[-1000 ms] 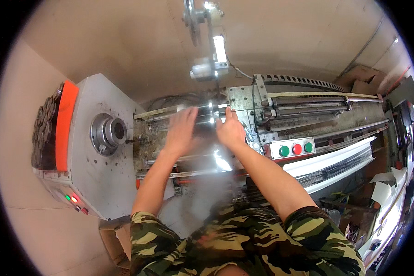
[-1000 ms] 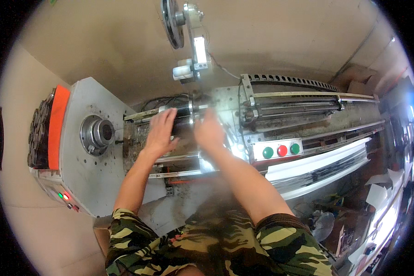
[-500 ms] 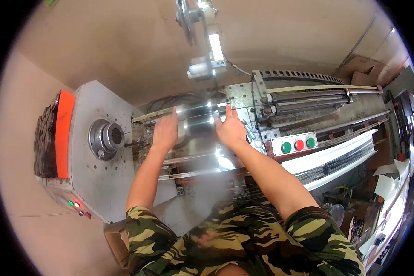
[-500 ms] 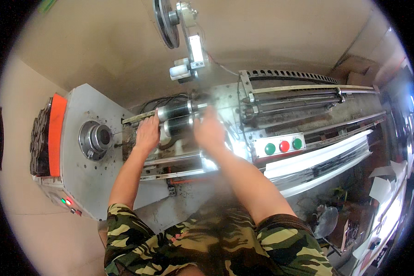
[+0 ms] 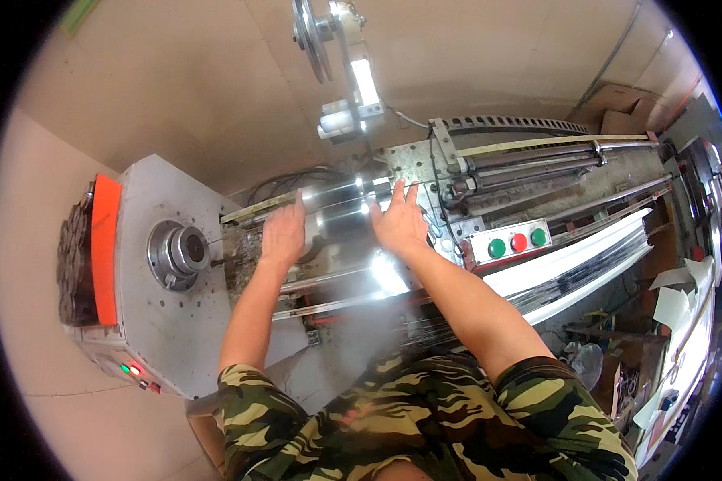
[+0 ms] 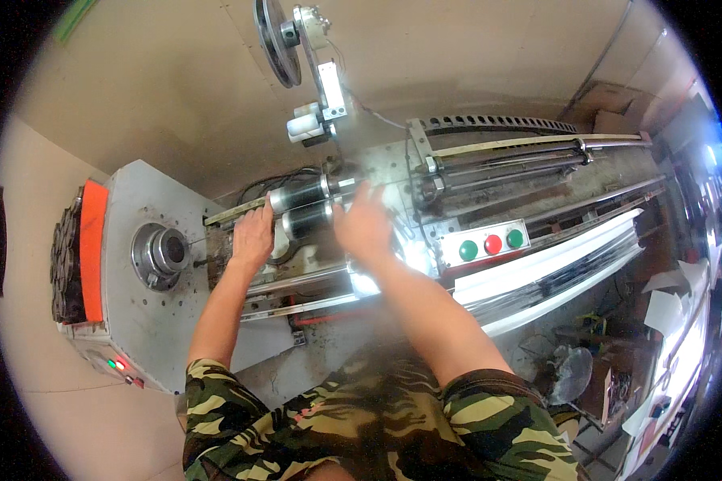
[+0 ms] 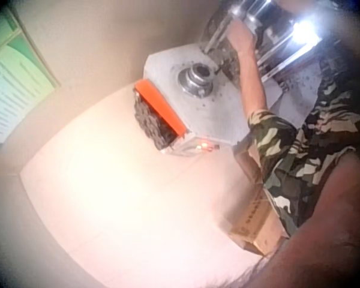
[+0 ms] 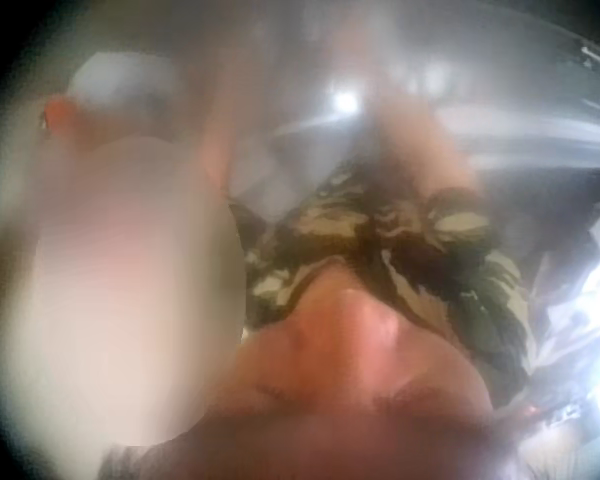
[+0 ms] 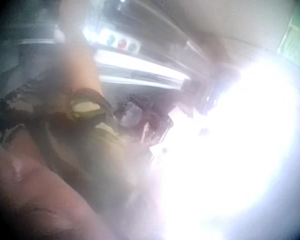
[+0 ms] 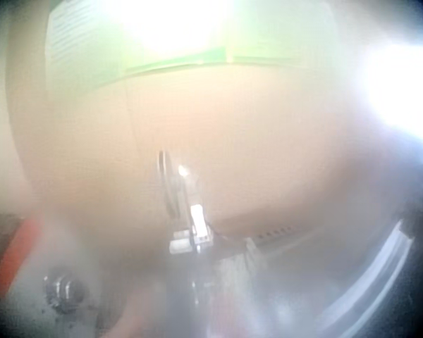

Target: The person operates a slitting machine by loading rolls of material onto a spindle, aligning them with the blades, and using the controls to start the process while managing the output strips.

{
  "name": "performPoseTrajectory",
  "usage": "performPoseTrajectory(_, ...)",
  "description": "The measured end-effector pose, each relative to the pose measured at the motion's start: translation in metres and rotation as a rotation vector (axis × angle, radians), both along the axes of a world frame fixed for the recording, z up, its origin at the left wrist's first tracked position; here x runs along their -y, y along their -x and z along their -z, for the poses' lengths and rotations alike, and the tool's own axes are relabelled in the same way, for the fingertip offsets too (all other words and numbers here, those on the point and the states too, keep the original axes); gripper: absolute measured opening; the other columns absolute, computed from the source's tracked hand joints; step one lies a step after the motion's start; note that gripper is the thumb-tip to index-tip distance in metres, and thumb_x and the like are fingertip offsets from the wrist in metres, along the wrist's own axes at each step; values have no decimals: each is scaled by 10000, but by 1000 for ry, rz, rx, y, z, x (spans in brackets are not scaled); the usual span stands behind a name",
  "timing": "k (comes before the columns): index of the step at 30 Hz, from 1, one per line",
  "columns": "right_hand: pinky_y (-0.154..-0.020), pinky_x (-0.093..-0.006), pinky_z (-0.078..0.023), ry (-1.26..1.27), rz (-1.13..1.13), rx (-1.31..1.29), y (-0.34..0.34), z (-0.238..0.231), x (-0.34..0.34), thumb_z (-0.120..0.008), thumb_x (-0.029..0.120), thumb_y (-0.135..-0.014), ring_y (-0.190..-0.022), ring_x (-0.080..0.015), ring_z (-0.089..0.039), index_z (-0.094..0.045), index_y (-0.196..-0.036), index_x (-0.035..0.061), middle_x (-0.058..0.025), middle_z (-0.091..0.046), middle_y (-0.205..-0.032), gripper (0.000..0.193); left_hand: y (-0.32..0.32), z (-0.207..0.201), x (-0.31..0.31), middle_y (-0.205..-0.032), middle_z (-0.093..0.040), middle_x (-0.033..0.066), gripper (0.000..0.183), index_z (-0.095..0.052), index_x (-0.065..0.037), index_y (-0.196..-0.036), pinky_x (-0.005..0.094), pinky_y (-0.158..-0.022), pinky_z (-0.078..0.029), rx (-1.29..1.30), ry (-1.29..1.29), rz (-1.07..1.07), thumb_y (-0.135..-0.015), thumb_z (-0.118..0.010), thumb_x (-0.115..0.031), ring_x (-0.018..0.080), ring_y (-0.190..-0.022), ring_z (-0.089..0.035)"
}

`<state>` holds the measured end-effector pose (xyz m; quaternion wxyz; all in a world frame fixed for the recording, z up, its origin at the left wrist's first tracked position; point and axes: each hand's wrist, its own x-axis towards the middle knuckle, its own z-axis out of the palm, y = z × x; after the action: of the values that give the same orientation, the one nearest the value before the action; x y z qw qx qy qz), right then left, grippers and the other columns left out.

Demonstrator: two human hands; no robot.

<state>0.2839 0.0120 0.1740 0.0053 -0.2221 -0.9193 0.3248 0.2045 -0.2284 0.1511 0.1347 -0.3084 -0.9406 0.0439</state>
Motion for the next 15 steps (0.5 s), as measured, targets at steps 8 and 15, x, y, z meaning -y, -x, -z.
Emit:
performPoseTrajectory(8,-1034,-506,-453,-1,59,39,8,14,-2,-512,510,-963,-1288,-431,-515,-199,-1572,47,-256,-195,-1617,827,5,5,4,-872,-626,136,608,-437,43,-1430,424,-764,-508,-29,13,48,-838,-527,-62,303,-827,-625)
performPoseTrajectory(15,-1031,-503,-456,-15,65,63,10,15,-3,-474,428,-997,-1274,-419,-531,-193,-1573,49,-246,-193,-1620,744,10,10,7,-864,-628,141,613,-434,32,-1437,430,-746,-517,-21,-4,80,-838,-522,-64,305,-821,-635)
